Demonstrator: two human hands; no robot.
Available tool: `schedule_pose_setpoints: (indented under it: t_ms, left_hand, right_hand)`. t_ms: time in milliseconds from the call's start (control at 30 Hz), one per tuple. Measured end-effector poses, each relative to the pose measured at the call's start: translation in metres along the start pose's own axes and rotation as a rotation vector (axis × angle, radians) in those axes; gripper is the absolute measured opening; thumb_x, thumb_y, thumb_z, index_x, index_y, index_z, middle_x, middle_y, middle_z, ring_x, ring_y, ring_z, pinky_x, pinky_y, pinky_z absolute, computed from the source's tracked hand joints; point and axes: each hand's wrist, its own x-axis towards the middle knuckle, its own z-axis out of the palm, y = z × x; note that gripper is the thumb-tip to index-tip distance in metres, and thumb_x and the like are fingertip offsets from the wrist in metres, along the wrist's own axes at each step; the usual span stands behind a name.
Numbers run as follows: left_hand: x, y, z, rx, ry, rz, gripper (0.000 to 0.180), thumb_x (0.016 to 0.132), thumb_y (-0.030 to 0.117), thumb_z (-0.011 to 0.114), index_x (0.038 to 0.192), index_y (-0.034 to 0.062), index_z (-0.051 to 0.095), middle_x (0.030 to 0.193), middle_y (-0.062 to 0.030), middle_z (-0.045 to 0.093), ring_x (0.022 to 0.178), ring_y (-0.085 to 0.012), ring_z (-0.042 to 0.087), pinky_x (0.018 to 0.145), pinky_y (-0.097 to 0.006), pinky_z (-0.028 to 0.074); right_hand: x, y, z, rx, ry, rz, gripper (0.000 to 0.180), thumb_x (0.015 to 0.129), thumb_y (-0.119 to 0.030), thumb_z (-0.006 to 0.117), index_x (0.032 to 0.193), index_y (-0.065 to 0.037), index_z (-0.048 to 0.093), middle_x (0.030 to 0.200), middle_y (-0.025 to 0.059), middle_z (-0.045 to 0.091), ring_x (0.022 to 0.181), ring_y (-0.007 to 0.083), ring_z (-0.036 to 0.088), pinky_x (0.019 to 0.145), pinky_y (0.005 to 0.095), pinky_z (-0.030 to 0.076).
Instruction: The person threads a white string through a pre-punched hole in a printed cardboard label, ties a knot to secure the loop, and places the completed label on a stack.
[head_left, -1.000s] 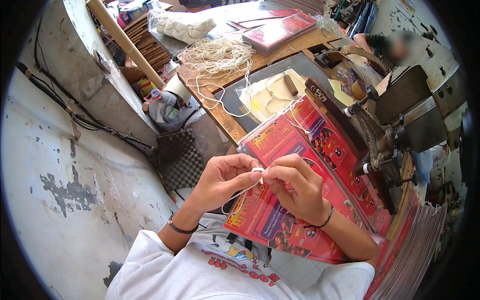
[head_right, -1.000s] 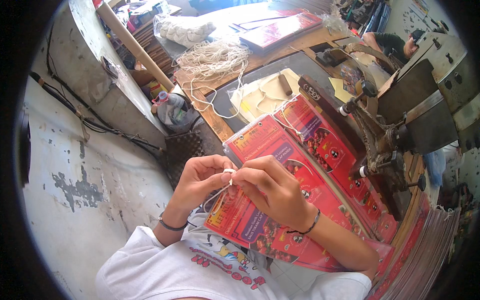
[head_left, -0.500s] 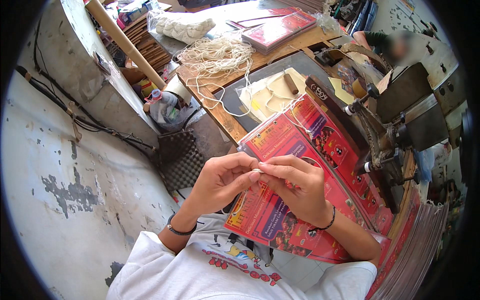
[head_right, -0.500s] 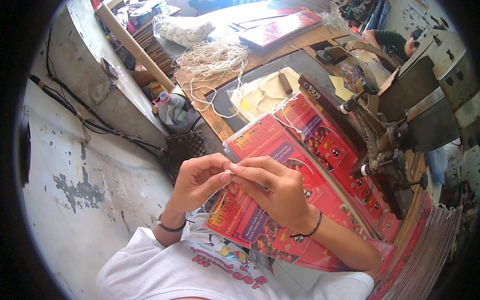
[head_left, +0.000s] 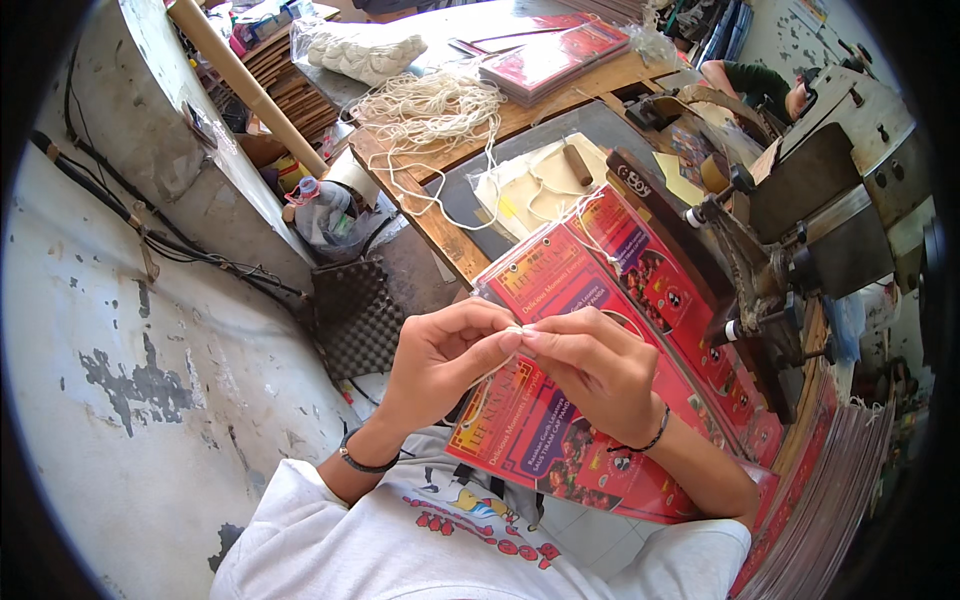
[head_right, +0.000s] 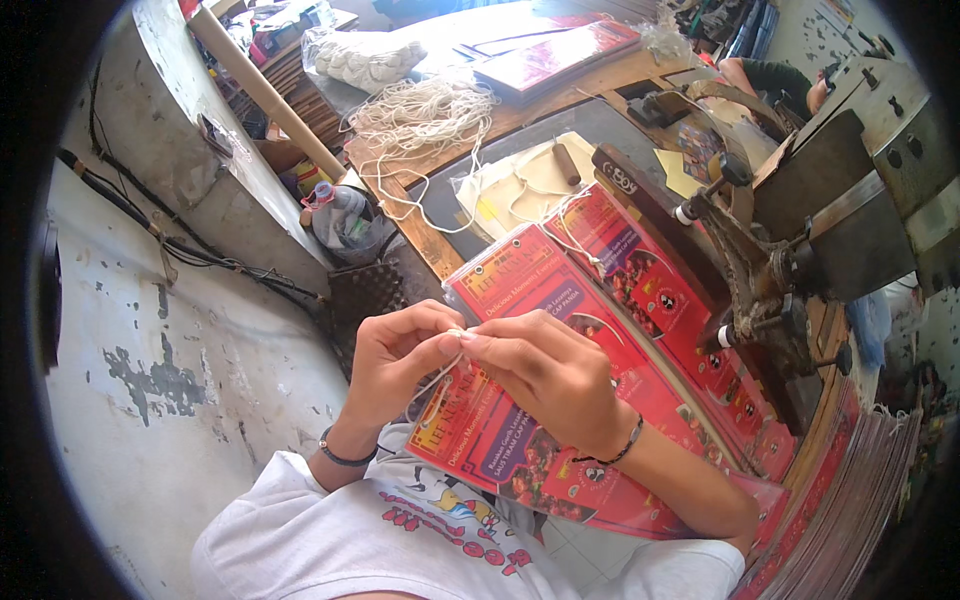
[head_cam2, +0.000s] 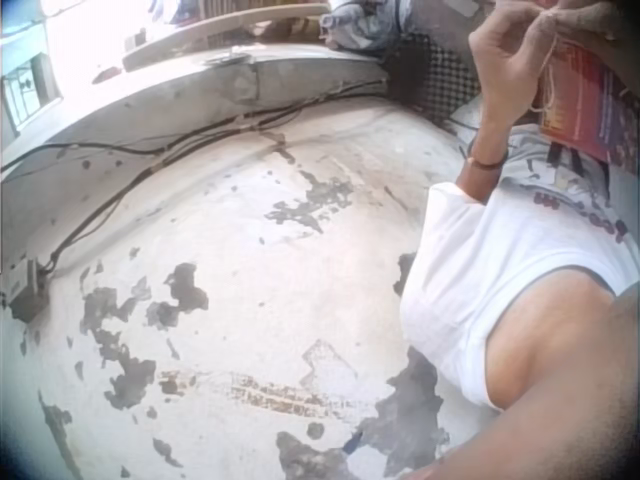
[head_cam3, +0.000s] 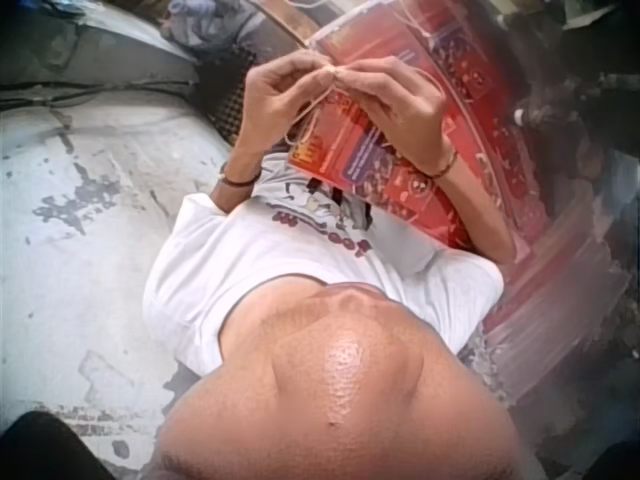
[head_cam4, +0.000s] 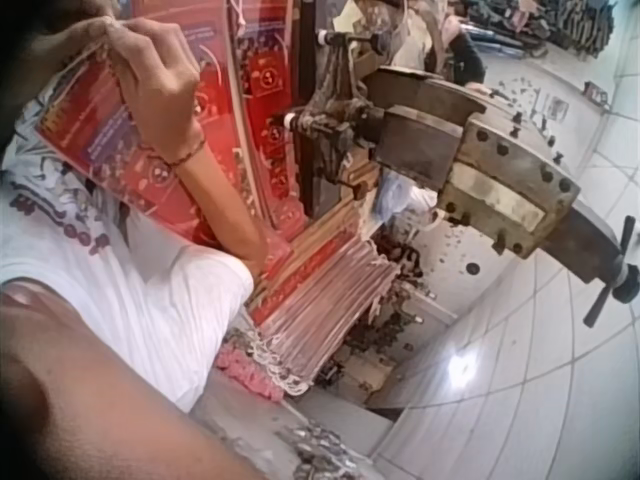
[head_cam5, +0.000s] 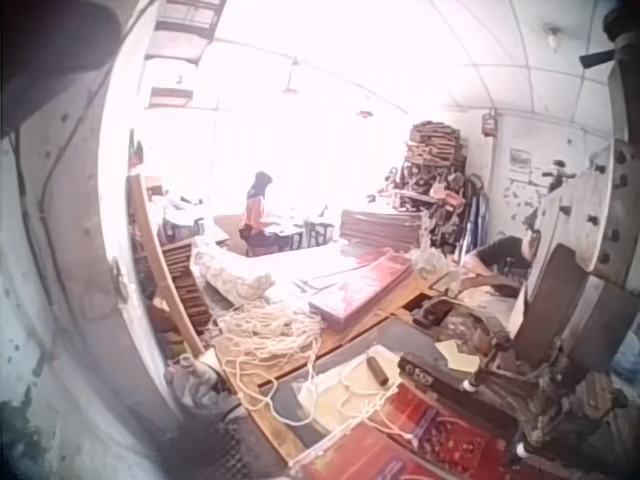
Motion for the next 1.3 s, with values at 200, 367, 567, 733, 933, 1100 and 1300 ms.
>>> schedule_pose_setpoints:
  t_ms: [200,367,567,733,933,1100,1300]
  left_hand:
    - [-0.001,0.002,0.004,-0.209,0.02,-0.118,0.017,0.097,0.006,0.065,0.107,-0.0078,0.066,0.105,-0.0082,0.066,0.088,-0.0101,0.064,0.078,-0.023,0.054]
    - [-0.001,0.001,0.008,-0.14,0.037,-0.047,0.016,0.097,0.005,0.064,0.108,-0.008,0.066,0.106,-0.0076,0.065,0.089,-0.0103,0.065,0.078,-0.024,0.055]
    - [0.003,0.003,0.002,0.068,-0.02,0.061,0.015,0.095,0.002,0.067,0.107,-0.0072,0.067,0.105,-0.0089,0.065,0.093,-0.0103,0.065,0.08,-0.023,0.054]
    - [0.005,0.002,-0.003,0.145,-0.009,0.14,0.013,0.088,0.0,0.073,0.1,-0.0041,0.071,0.101,-0.0098,0.068,0.089,-0.0079,0.065,0.075,-0.021,0.054]
    - [0.004,-0.001,0.004,0.635,0.126,0.445,0.017,0.081,0.0,0.08,0.097,0.0001,0.074,0.091,-0.0098,0.072,0.075,-0.0114,0.07,0.062,-0.025,0.056]
    - [0.005,0.001,0.011,0.808,0.151,0.632,0.021,0.078,0.001,0.082,0.097,0.0025,0.075,0.09,-0.0115,0.072,0.076,-0.0173,0.072,0.062,-0.027,0.058]
    - [0.006,0.003,0.011,0.8,0.079,0.659,0.021,0.078,-0.002,0.08,0.099,0.0017,0.075,0.092,-0.0123,0.073,0.077,-0.017,0.072,0.062,-0.027,0.058]
  right_hand:
    - [-0.001,0.005,-0.007,-0.139,-0.095,-0.172,0.031,0.08,-0.003,0.072,0.111,-0.003,0.071,0.106,0.0095,0.068,0.087,0.0231,0.067,0.072,0.0313,0.057]
    - [0.001,0.004,-0.003,-0.074,-0.045,-0.123,0.027,0.079,-0.001,0.075,0.106,-0.004,0.071,0.104,0.0079,0.068,0.085,0.0204,0.068,0.067,0.0298,0.056]
    - [-0.001,0.002,0.002,0.228,0.006,0.239,0.021,0.083,-0.001,0.076,0.103,-0.004,0.071,0.092,0.0073,0.071,0.07,0.0124,0.068,0.051,0.0238,0.048]
    - [0.001,-0.005,0.006,0.405,0.014,0.468,0.017,0.085,-0.002,0.075,0.102,-0.002,0.071,0.092,0.0087,0.072,0.073,0.0124,0.07,0.05,0.0236,0.047]
    - [-0.005,0.006,0.005,0.246,0.002,0.331,0.016,0.086,-0.001,0.071,0.102,-0.001,0.069,0.094,0.01,0.072,0.077,0.0118,0.07,0.053,0.0241,0.05]
    - [-0.001,-0.003,0.005,0.219,-0.002,0.394,0.017,0.085,0.002,0.07,0.1,0.0,0.063,0.094,0.012,0.07,0.078,0.0145,0.07,0.059,0.0248,0.053]
    - [-0.006,0.0,0.011,0.218,0.07,0.29,0.02,0.085,0.004,0.068,0.101,-0.001,0.058,0.096,0.0138,0.068,0.081,0.0167,0.069,0.067,0.028,0.054]
